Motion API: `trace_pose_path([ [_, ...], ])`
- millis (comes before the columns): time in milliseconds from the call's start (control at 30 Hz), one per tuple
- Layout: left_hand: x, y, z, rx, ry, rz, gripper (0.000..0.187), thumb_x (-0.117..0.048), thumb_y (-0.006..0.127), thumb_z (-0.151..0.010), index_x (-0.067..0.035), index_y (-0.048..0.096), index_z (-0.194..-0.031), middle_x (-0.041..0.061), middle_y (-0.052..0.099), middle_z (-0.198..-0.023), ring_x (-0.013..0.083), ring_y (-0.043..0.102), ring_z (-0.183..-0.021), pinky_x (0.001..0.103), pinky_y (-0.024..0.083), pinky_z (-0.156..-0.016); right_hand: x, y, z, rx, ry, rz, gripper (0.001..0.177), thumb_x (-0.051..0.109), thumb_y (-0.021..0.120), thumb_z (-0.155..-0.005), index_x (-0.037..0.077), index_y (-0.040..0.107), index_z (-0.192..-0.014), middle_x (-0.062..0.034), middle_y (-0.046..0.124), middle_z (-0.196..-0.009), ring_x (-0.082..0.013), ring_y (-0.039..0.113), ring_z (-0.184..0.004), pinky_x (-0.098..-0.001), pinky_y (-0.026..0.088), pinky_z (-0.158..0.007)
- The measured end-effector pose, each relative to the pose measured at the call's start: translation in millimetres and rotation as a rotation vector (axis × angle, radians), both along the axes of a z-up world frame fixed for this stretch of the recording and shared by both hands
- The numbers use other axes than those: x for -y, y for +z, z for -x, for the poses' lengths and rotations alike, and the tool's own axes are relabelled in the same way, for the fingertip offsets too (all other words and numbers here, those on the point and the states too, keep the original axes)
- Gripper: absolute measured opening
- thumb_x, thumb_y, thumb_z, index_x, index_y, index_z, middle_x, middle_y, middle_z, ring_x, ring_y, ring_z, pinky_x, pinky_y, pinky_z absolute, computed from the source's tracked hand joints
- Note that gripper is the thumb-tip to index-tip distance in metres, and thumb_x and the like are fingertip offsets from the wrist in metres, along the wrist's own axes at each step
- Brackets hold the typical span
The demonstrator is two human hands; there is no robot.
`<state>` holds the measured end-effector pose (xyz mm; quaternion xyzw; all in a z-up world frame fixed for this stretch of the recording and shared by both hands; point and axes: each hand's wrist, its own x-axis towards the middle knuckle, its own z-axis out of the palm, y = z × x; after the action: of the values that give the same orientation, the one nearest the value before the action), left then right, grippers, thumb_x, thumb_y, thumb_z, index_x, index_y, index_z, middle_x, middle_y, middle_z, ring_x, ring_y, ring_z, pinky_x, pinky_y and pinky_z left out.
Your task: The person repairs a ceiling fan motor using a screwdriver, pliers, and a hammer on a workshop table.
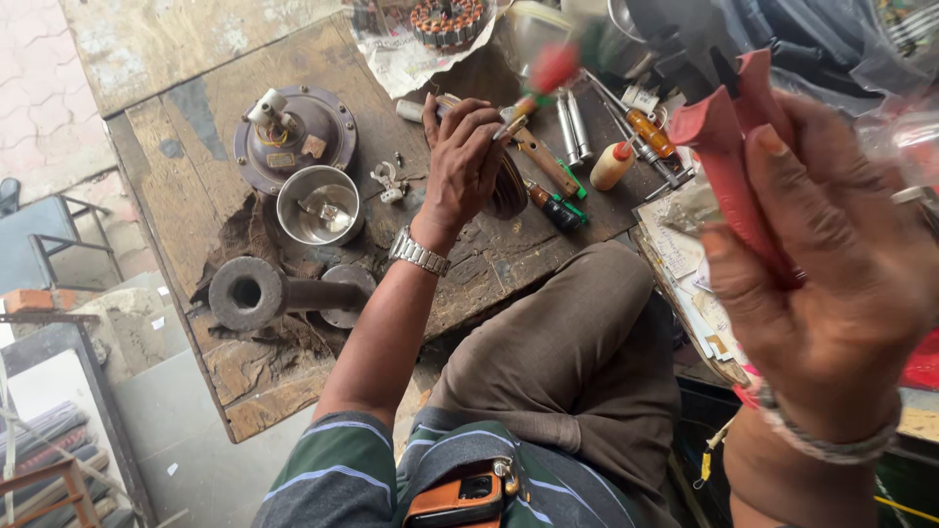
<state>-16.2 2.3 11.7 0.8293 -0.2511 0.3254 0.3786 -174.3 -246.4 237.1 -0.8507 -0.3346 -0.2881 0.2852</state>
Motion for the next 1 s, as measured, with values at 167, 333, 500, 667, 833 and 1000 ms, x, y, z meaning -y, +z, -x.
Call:
trace_pose_path([
  [167, 0, 0, -3, 0.025, 0.002, 0.01, 0.008, -0.015, 0.065, -0.103, -0.008, 0.069, -0.106, 0.003, 0.069, -0.115, 0.0254, 0.058, -0.126, 0.06, 0.012, -0.124, -12, -7, 10, -0.067, 0.043, -0.308, 0.044, 0.005, 0.065, -0.114, 0.017, 0.051, -0.154, -0.0121, 0.053, -0.154, -0.022, 0.055, -0.143, -0.0346, 0.044, -0.122],
  [333, 4, 2, -1, 0.026, 0.003, 0.01, 0.006, -0.014, 0.065, -0.103, -0.009, 0.068, -0.103, 0.002, 0.069, -0.114, 0.0242, 0.059, -0.125, 0.061, 0.012, -0.125, 1, 3, 3, -0.034, -0.036, -0.029, 0.049, 0.001, 0.069, -0.104, 0.005, 0.055, -0.151, -0.0215, 0.056, -0.149, -0.0318, 0.057, -0.133, -0.0425, 0.046, -0.115],
  [500, 2, -3, 0, 0.02, 0.002, -0.007, 0.006, -0.015, 0.067, -0.102, -0.009, 0.068, -0.105, 0.004, 0.069, -0.114, 0.0253, 0.059, -0.125, 0.061, 0.012, -0.123, -4, -9, 7, -0.071, -0.011, -0.19, 0.044, 0.002, 0.066, -0.111, 0.009, 0.051, -0.152, -0.0197, 0.045, -0.159, -0.0287, 0.053, -0.146, -0.0389, 0.042, -0.123],
  [667, 2, -3, -7, 0.032, 0.013, 0.003, 0.006, -0.014, 0.067, -0.102, -0.009, 0.068, -0.105, 0.003, 0.069, -0.116, 0.0254, 0.059, -0.126, 0.06, 0.012, -0.125, 24, -28, -5, -0.094, -0.067, -0.241, 0.044, 0.003, 0.069, -0.11, 0.009, 0.055, -0.151, -0.0233, 0.052, -0.149, -0.0283, 0.057, -0.134, -0.0344, 0.049, -0.116],
  [833, -3, -6, -3, 0.017, 0.0, 0.002, 0.006, -0.012, 0.067, -0.102, -0.008, 0.068, -0.107, 0.004, 0.069, -0.116, 0.0258, 0.059, -0.125, 0.06, 0.012, -0.124, 84, -123, -22, -0.362, -0.62, -0.107, 0.043, 0.003, 0.078, -0.098, 0.008, 0.07, -0.14, -0.0155, 0.073, -0.129, -0.0304, 0.069, -0.101, -0.0362, 0.055, -0.086],
  [1000, 1, -2, -1, 0.019, 0.0, -0.006, 0.003, -0.011, 0.067, -0.102, -0.009, 0.067, -0.103, 0.003, 0.069, -0.115, 0.0254, 0.059, -0.125, 0.06, 0.012, -0.125, 107, -236, -44, -0.281, -0.688, 0.283, 0.047, 0.02, 0.085, -0.082, 0.021, 0.076, -0.128, -0.0097, 0.07, -0.133, -0.0354, 0.069, -0.107, -0.046, 0.057, -0.086],
])
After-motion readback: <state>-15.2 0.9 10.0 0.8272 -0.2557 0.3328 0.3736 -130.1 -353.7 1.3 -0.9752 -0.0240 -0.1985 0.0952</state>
